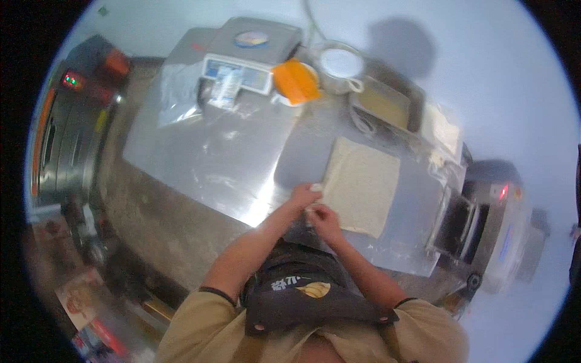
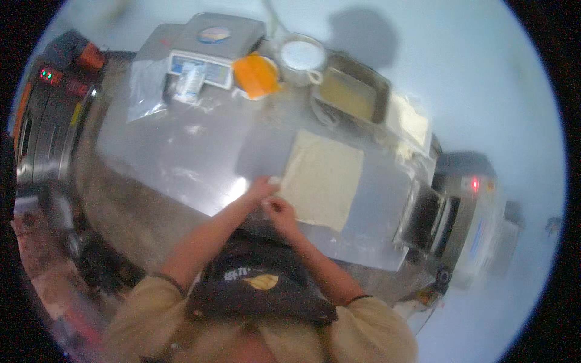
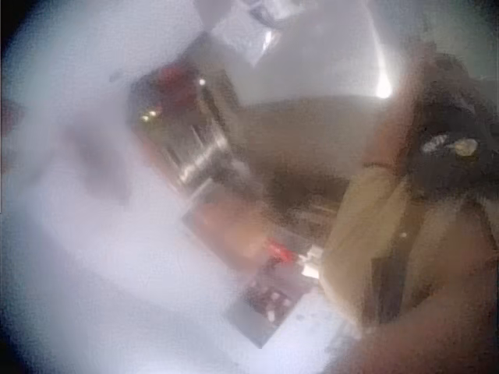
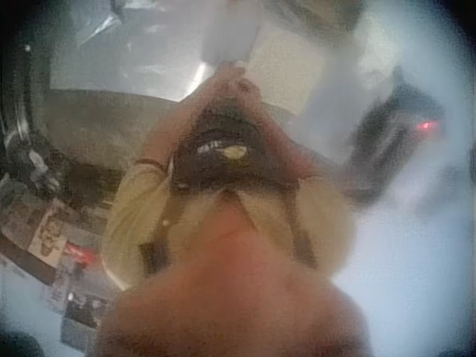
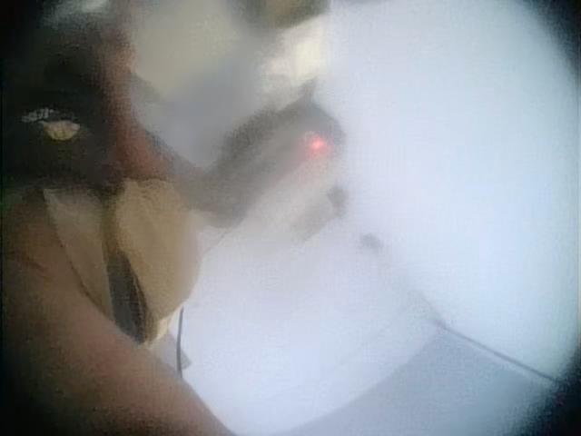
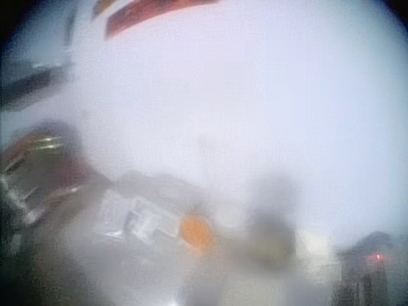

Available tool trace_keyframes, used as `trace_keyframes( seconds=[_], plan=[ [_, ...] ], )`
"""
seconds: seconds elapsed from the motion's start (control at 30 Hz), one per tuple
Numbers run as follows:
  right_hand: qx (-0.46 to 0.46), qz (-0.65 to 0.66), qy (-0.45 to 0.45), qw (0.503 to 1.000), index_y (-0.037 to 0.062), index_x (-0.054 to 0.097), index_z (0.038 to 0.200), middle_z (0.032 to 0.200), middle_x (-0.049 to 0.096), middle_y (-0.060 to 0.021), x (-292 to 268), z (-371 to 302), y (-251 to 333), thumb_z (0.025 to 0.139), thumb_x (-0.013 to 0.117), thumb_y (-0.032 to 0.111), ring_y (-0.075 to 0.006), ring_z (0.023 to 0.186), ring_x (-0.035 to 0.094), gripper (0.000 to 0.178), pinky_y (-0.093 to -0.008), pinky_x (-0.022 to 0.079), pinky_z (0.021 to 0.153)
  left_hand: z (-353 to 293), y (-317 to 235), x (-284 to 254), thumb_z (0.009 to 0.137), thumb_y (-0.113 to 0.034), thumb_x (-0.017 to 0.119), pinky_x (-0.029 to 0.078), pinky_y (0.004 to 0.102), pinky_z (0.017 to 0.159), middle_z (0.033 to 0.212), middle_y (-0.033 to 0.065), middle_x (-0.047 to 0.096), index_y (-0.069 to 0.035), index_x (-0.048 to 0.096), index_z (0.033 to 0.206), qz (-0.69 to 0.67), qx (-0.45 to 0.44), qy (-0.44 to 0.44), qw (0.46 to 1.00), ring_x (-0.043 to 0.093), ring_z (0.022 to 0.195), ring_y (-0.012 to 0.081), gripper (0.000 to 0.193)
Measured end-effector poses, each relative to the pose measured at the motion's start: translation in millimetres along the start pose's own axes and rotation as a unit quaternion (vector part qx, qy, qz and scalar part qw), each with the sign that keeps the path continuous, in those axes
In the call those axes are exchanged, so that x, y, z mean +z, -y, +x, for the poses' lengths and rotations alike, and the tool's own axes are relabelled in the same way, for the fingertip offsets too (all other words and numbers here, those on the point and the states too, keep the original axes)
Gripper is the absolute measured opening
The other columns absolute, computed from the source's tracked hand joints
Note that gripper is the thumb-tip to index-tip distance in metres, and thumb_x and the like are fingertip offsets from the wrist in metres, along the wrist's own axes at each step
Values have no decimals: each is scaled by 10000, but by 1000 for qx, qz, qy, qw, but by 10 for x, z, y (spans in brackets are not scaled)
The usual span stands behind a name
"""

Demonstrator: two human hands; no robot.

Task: The person spreads a green powder onto a rectangular dough sheet, folds it, and passes it through a dough sheeter. Then the person uses tongs to transfer round baked buns from one tray to another and covers them with a white cloth.

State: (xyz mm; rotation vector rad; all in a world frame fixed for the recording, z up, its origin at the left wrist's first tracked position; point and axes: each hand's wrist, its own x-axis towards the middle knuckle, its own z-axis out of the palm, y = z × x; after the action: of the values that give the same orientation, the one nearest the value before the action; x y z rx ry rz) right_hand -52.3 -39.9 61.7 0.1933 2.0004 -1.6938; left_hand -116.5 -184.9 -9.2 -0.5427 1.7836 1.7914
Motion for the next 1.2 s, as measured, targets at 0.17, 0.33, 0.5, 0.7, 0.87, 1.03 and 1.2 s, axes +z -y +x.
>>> trace_keyframes(
  seconds=[0.17,0.33,0.5,0.7,0.87,1.03,1.2],
  plan=[
    [-216,-118,-45,968,47,710,1162,1216,725,-179,-30,19,237,1035,663,318,-318,1136,687,302,-424,536,989,-405,96,52,1053,-325,535,550,471,996,1202,156,705,-4,640,1308,-371,-84,113,918,686,1129,319,423],
    [-330,-343,-103,874,53,723,1269,1330,662,-208,-450,186,143,978,698,184,-409,1205,647,320,-476,512,1031,-695,-320,418,1106,-503,356,471,583,1125,1449,201,569,-13,477,1493,-545,-59,58,834,573,1326,384,636],
    [-190,-234,47,952,38,691,1323,1254,703,-207,-816,279,-94,967,711,167,-340,1100,689,379,-458,546,966,-974,-274,422,1100,-481,424,476,560,1125,1462,201,561,-3,435,1526,-232,19,64,970,566,1345,386,640],
    [33,-38,226,973,2,689,1290,1108,746,-125,-634,-134,183,991,706,114,-156,957,702,320,-326,584,810,-1572,304,-59,1072,-478,518,513,388,980,1308,121,666,-79,508,1515,-297,48,32,953,650,1155,236,597],
    [28,98,279,955,2,707,1208,1094,734,-73,-156,-569,879,979,732,113,-125,957,688,256,-306,573,794,-2112,1127,-859,1073,-466,514,520,383,973,1272,129,681,-48,523,1492,-356,113,-56,926,667,1096,235,591],
    [-267,-241,55,931,26,678,1301,1175,718,-91,-63,127,1389,984,693,50,-189,1018,685,318,-351,569,880,-2909,2138,-1687,1059,-415,550,516,388,973,1278,133,679,-34,558,1452,-434,93,-200,873,656,1124,239,548],
    [-84,-736,34,671,96,680,1369,1404,623,-276,-80,793,980,933,712,328,-431,1272,612,495,-510,494,1083,-3782,3315,-2342,1016,-426,631,520,446,979,1215,120,713,-95,637,1364,-495,79,-300,812,674,1106,268,480]
  ],
)
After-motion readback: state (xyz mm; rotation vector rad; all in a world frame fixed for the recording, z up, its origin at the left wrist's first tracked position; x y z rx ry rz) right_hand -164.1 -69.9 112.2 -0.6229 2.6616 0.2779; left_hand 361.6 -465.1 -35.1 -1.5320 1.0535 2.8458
